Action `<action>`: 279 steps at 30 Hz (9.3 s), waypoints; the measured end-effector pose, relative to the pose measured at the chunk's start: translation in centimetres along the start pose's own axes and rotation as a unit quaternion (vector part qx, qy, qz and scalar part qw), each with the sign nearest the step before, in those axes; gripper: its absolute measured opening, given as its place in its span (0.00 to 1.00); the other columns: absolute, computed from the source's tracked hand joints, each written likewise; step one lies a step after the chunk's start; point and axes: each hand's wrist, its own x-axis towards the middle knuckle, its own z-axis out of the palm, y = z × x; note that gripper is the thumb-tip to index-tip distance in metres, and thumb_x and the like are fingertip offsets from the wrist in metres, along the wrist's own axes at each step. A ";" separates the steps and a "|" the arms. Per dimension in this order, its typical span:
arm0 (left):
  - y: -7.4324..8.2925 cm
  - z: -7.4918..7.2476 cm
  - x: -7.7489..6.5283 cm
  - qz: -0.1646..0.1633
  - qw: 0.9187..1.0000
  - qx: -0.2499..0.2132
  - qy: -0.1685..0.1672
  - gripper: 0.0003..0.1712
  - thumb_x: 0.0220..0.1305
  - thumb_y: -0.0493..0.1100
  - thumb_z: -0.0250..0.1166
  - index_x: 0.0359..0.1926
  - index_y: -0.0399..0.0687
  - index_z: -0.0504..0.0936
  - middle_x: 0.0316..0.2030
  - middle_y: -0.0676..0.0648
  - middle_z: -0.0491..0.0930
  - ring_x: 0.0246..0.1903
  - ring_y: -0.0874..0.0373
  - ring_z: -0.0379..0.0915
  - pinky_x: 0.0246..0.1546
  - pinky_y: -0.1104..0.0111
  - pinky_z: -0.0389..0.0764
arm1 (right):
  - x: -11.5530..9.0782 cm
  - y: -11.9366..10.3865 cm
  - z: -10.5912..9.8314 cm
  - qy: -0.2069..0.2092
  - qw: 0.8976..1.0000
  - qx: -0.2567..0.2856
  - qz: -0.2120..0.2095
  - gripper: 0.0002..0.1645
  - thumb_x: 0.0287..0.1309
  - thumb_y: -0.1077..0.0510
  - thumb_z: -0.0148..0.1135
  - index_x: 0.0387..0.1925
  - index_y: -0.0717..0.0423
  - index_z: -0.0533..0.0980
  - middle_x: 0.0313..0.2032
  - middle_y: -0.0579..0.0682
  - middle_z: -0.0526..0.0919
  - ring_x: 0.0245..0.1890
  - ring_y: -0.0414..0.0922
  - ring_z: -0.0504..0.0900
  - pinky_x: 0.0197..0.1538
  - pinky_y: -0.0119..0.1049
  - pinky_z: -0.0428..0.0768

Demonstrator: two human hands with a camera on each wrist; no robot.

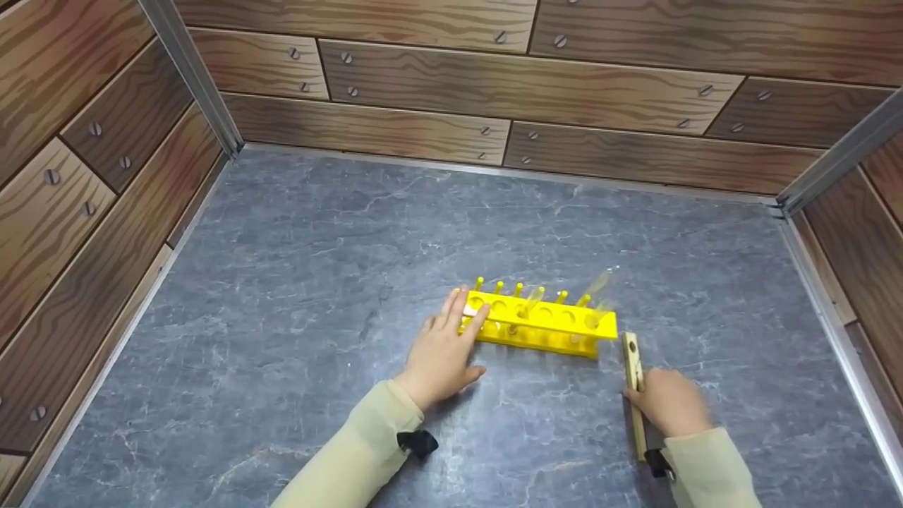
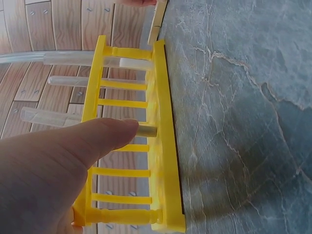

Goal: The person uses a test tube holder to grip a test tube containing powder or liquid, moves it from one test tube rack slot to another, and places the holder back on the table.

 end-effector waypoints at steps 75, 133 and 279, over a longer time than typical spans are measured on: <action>0.2 0.1 -0.1 -0.012 1.000 0.006 -0.004 0.56 0.51 0.62 0.67 0.73 0.51 0.47 0.71 0.35 0.37 0.70 0.43 0.33 0.60 0.50 0.64 | -1.2 1.9 0.9 0.056 0.988 0.130 0.065 0.16 0.56 0.56 0.55 0.34 0.69 0.72 0.22 0.53 0.76 0.18 0.45 0.72 0.18 0.36 0.72; 0.4 0.0 0.2 -0.010 1.000 0.013 0.002 0.55 0.52 0.61 0.66 0.73 0.51 0.47 0.71 0.35 0.38 0.70 0.42 0.36 0.61 0.49 0.61 | -1.9 1.3 1.2 0.174 0.976 0.133 0.022 0.24 0.67 0.52 0.50 0.48 0.72 0.71 0.15 0.48 0.68 0.11 0.42 0.64 0.14 0.35 0.64; 0.3 0.5 0.2 -0.010 1.000 0.004 0.026 0.53 0.51 0.57 0.67 0.73 0.51 0.50 0.71 0.35 0.40 0.70 0.44 0.36 0.59 0.50 0.64 | -5.5 -2.5 -3.8 0.255 0.957 0.137 -0.021 0.26 0.66 0.50 0.51 0.50 0.71 0.73 0.12 0.47 0.66 0.08 0.42 0.61 0.10 0.31 0.60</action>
